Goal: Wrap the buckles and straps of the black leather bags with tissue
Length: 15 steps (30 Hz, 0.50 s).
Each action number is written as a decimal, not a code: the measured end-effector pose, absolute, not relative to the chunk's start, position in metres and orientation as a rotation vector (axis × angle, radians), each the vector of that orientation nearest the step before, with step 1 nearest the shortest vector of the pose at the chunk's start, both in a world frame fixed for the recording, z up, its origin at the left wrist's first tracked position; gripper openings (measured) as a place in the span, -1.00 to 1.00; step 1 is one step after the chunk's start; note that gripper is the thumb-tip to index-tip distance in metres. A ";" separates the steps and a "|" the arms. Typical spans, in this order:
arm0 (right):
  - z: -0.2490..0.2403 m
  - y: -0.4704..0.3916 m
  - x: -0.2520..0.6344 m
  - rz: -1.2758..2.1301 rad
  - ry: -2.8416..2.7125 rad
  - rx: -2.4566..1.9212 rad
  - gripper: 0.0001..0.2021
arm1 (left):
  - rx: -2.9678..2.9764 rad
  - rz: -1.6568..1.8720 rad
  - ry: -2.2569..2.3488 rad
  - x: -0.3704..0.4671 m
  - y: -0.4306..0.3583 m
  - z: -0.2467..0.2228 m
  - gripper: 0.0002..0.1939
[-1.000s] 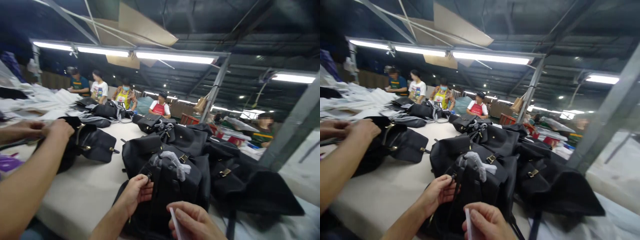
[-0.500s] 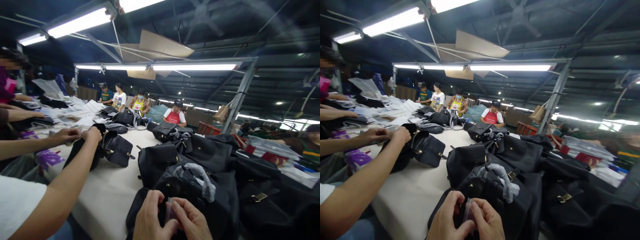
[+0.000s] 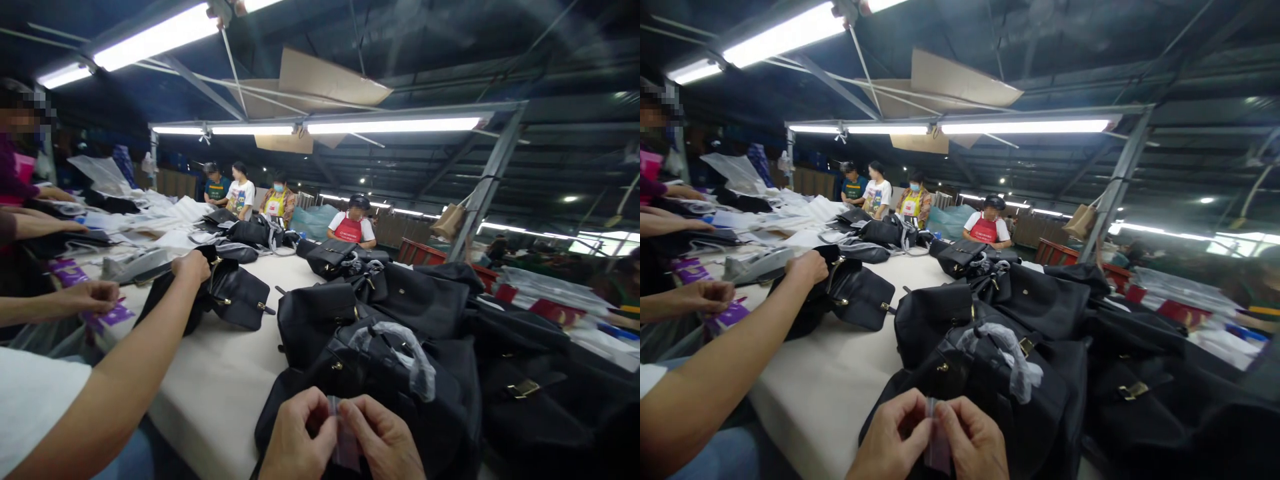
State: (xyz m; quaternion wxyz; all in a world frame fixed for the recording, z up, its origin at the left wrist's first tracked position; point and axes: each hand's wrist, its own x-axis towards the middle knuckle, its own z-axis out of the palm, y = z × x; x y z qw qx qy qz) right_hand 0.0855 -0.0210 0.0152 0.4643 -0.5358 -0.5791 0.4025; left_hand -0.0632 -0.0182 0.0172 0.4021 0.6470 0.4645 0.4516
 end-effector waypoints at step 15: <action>-0.003 -0.018 0.088 1.089 -1.439 -1.267 -0.55 | 1.173 1.024 0.974 -0.061 -0.003 -0.005 -0.79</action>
